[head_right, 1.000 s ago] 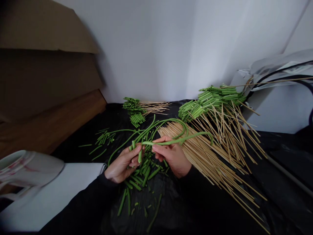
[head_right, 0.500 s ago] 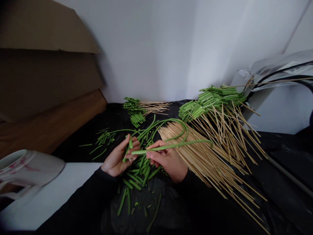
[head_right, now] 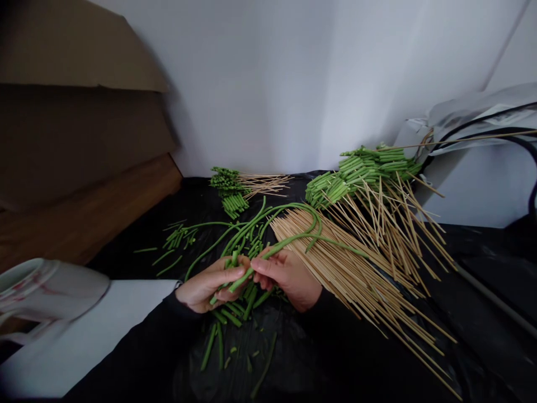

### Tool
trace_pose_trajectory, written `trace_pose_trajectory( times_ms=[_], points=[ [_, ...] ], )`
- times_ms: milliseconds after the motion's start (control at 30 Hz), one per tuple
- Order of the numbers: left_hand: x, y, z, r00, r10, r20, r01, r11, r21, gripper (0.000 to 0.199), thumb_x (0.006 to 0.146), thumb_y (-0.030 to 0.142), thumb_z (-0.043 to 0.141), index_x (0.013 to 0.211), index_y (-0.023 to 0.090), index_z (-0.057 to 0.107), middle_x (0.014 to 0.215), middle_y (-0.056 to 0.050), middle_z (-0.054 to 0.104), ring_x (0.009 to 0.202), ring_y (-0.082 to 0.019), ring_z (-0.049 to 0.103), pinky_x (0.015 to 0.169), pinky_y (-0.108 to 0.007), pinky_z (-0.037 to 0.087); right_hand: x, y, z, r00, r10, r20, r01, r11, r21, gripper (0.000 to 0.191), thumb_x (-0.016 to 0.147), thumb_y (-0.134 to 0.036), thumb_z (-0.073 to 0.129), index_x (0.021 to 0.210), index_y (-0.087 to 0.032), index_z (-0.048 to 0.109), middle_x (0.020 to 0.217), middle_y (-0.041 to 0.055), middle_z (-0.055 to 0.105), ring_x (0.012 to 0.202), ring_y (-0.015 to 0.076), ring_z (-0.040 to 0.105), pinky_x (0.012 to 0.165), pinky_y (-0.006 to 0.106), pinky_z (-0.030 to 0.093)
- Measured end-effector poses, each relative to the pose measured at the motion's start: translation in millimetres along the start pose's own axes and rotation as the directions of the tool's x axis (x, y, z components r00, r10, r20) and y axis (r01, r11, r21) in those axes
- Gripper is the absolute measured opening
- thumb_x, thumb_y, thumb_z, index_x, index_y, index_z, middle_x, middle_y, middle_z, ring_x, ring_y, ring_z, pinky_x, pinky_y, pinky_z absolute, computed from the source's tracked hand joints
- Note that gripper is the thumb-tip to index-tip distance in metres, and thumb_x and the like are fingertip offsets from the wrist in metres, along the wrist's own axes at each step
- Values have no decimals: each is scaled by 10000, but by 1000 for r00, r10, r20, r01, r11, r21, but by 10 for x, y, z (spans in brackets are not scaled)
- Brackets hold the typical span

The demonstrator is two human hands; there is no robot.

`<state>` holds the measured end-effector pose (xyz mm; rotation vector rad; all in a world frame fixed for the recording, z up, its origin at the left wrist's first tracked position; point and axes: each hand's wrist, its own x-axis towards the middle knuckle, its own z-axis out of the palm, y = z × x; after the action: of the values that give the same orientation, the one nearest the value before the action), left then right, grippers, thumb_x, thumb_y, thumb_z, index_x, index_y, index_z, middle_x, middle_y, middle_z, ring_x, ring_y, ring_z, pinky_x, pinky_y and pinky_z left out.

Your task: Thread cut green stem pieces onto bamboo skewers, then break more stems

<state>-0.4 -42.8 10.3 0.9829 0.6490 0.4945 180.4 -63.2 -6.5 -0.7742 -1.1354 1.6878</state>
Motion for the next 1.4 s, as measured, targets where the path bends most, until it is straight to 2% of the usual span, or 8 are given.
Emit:
trace_pose_trajectory(
  times_ms=[167, 267, 400, 700, 900, 1100, 1400],
  points=[
    [-9, 32, -7, 1000, -7, -17, 7, 1000, -12, 272, 748, 331, 712, 733, 146, 513, 515, 82, 378, 378, -6, 232, 362, -152, 124, 14, -72, -50, 996, 26, -90, -14, 991, 132, 254, 728, -409, 725, 752, -190, 598, 594, -46, 576, 483, 60, 467, 461, 206, 335],
    [-10, 27, -9, 1000, 5, 2, -5, 1000, -20, 272, 775, 362, 683, 733, 140, 532, 509, 76, 391, 371, -6, 233, 360, -155, 126, 20, -109, -84, 989, 33, -141, -8, 984, 176, 248, 704, -386, 749, 742, -196, 595, 599, -45, 578, 492, 64, 467, 464, 213, 342],
    [-1, -5, -19, 1000, 7, -2, -7, 1000, 5, 338, 848, 441, 576, 811, 108, 619, 484, 67, 392, 352, -13, 227, 351, -173, 113, 18, -101, -89, 992, 74, -106, -53, 980, 193, 257, 705, -393, 752, 747, -200, 589, 590, -47, 583, 488, 63, 476, 477, 213, 354],
    [-18, 1, 11, 999, -31, 43, 28, 998, 64, 284, 809, 379, 642, 833, 98, 675, 386, 89, 318, 335, -27, 219, 355, -198, 98, 7, -45, -72, 993, 71, -93, -58, 989, 136, 280, 698, -401, 762, 765, -184, 597, 603, -45, 590, 488, 60, 509, 472, 197, 348],
    [-6, -4, 5, 998, -50, -37, 52, 996, 72, 286, 754, 385, 706, 800, 115, 624, 421, 89, 340, 361, -19, 222, 360, -174, 91, 6, -97, -64, 991, 48, -122, -29, 988, 154, 263, 686, -385, 768, 769, -186, 616, 603, -39, 599, 494, 58, 495, 484, 197, 361],
    [7, -5, 39, 992, 28, -126, -28, 1000, 1, 289, 743, 356, 725, 818, 122, 573, 511, 88, 348, 405, -11, 230, 382, -158, 130, 8, -146, -95, 988, -19, -152, 44, 986, 163, 212, 709, -344, 747, 789, -193, 620, 649, -27, 626, 527, 60, 500, 485, 193, 348],
    [48, -36, 104, 961, 133, -244, -164, 980, -114, 246, 822, 336, 653, 802, 143, 501, 495, 97, 316, 426, -20, 198, 400, -141, 137, 19, -52, -67, 966, -164, -199, 157, 986, -54, 223, 730, -345, 721, 854, -200, 606, 771, 14, 680, 574, 87, 526, 498, 224, 372]
  ],
)
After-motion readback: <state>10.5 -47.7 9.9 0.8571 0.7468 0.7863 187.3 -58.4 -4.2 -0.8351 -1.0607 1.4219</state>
